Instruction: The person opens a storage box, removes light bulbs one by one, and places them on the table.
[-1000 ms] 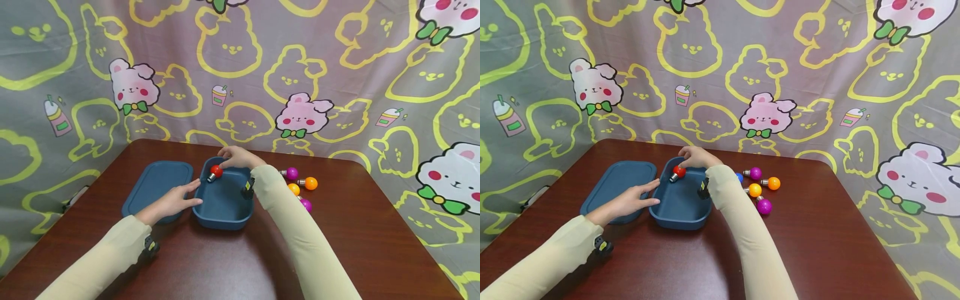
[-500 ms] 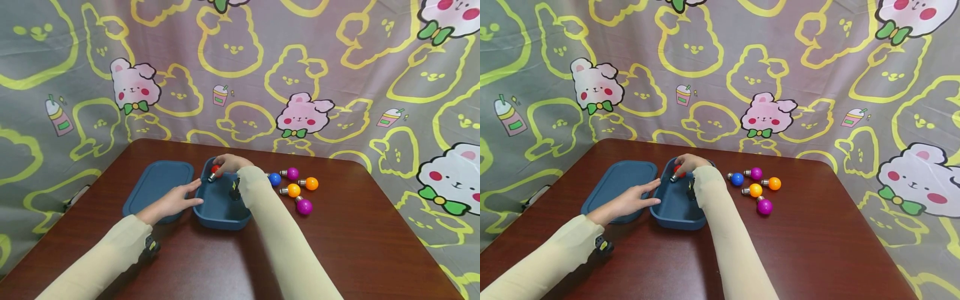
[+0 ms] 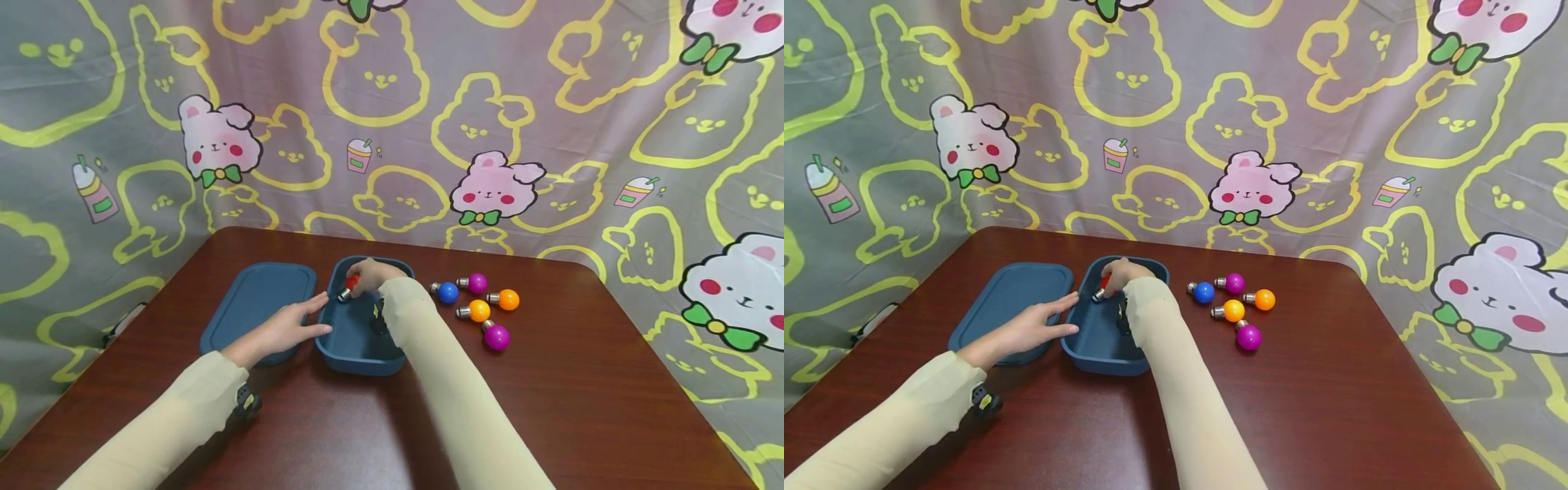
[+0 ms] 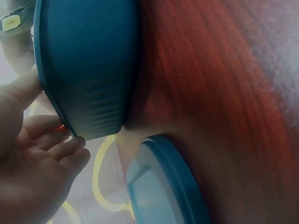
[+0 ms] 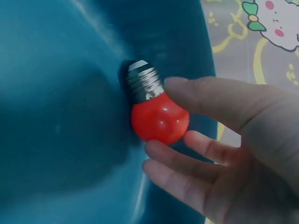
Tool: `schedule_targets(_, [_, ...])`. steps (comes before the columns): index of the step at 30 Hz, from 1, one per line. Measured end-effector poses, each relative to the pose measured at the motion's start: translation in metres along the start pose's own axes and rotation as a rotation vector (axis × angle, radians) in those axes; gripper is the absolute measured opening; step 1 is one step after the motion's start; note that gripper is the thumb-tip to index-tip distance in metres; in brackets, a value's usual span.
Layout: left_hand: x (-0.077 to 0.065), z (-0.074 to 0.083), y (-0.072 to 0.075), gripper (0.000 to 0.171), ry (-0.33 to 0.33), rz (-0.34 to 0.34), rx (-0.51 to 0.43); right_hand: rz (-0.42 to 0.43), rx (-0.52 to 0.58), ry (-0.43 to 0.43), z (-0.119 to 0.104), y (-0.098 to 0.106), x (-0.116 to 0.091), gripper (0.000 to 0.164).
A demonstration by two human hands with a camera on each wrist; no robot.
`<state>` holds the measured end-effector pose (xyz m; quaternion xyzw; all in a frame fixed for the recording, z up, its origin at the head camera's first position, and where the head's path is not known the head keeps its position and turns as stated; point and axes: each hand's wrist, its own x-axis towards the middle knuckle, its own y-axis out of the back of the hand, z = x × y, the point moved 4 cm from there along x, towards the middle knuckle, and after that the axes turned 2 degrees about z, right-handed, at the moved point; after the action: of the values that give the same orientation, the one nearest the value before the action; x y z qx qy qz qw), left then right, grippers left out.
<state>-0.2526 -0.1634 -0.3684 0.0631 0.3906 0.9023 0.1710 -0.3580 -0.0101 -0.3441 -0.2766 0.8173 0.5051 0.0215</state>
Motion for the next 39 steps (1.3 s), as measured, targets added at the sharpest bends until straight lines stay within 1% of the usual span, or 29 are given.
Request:
schedule_targets(4, [-0.001,0.000,-0.001,0.075,-0.005,-0.002,-0.006,-0.006,-0.002,0.010,0.002,-0.003,0.005,0.042])
schedule_targets(9, [-0.001,-0.001,0.000,0.073,-0.008,-0.003,-0.009,-0.030,0.044,-0.017,0.006,-0.008,0.012,0.052])
schedule_targets(12, [-0.001,0.000,0.000,0.072,-0.012,-0.001,-0.009,-0.031,0.032,-0.027,0.009,-0.009,0.012,0.049])
schedule_targets(16, [-0.001,0.000,0.000,0.072,-0.013,-0.002,-0.006,-0.035,-0.007,-0.009,0.009,-0.010,0.011,0.039])
schedule_targets(21, [0.000,-0.001,0.000,0.071,-0.005,-0.002,0.000,-0.046,-0.030,0.040,0.005,-0.006,0.007,0.036])
schedule_targets(25, [0.000,-0.001,0.000,0.072,-0.006,0.001,0.005,-0.040,-0.040,0.090,0.001,0.001,0.002,0.034])
schedule_targets(28, [0.000,-0.001,0.001,0.072,-0.011,0.000,0.011,-0.020,-0.057,0.130,-0.001,0.008,-0.003,0.034])
schedule_targets(34, [0.001,-0.002,0.001,0.072,0.002,-0.006,0.010,0.065,-0.050,0.209,0.000,0.030,-0.017,0.038])
schedule_targets(39, [0.000,-0.002,0.000,0.071,-0.010,0.004,0.010,0.128,-0.049,0.261,0.011,0.051,-0.030,0.041])
